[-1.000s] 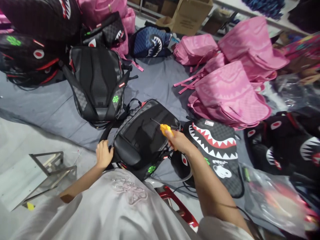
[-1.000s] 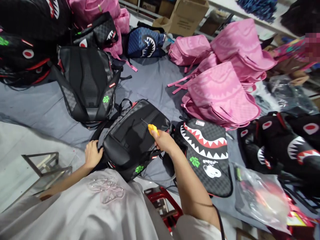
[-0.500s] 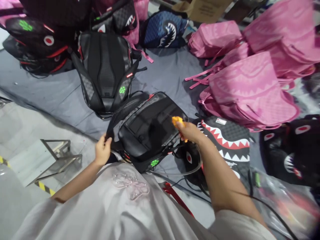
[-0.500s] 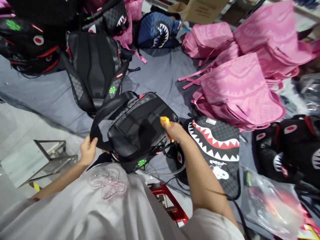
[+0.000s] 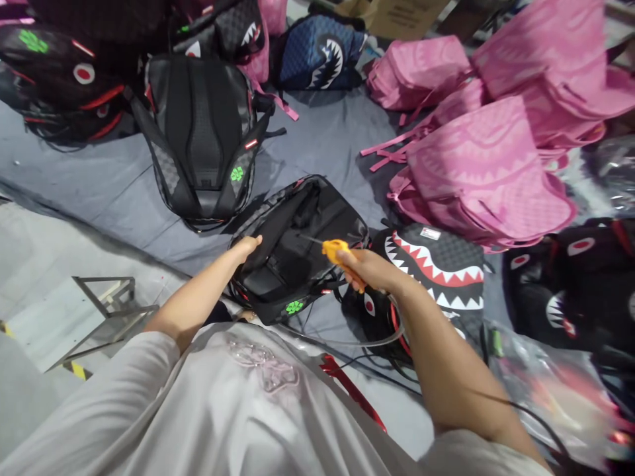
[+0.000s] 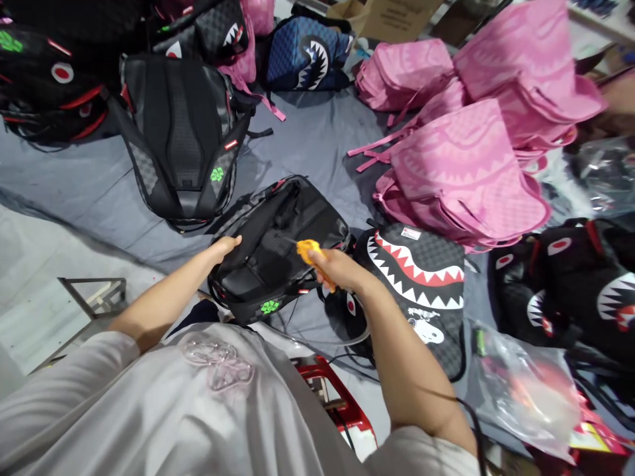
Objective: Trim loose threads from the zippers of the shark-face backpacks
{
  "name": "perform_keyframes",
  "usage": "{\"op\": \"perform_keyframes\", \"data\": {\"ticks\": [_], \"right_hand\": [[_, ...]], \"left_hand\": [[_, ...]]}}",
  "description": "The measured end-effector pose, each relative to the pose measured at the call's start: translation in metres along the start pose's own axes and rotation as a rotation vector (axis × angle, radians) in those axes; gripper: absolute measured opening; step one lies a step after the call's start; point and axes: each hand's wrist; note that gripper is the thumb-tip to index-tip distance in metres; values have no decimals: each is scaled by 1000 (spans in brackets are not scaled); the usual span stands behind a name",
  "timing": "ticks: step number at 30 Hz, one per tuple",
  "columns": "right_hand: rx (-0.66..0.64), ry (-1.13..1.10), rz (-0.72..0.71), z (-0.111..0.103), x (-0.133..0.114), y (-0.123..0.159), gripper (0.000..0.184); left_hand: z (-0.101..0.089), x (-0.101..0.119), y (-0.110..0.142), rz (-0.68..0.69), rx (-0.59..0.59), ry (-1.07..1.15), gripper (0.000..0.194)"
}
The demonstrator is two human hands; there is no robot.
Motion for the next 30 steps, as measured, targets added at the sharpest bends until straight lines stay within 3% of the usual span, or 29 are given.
{"op": "perform_keyframes", "data": {"ticks": [4,7,10,13,14,17,18,21,22,25,26,28,30], "right_hand": [[22,19,-33,8,-4,2,43],[-109,57,-103,11,-16,5,43],[-12,111,-55,10,-29,10,37],[-194,106,-57,6,-39,18,39],[-190,130,-34,5,-41,21,40],[126,316,108,5,-45,30,43],[126,351,113,5,-46,33,45],[-205,300,17,5,-41,40,49],[-227,285,34,2,-37,41,49],[99,336,244,-15,-18,42,45],[145,337,277,-21,-11,43,44],[23,294,211,-28,2,43,46],[-64,266,144,-29,9,44,48]], "left_hand": [[0,-1,-5,-268,-120,-7,38],[0,2,-3,-287,-166,-39,51],[1,3,8,-169,-209,-92,72],[10,1,24,6,-173,-214,61],[15,-1,28,68,-128,-275,56],[27,-3,33,223,45,-482,71],[28,-3,31,249,97,-548,75],[22,3,22,253,236,-704,63],[17,6,19,244,287,-738,60],[10,17,19,255,450,-827,67],[13,19,24,291,491,-876,70],[29,17,46,418,445,-1010,68],[54,6,77,558,194,-1172,65]]}}
Point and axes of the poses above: each hand's wrist, its own y-axis away from the middle knuckle, its own z-axis out of the palm, x = y × z, and after that the axes turned 10 degrees about -x, right-handed
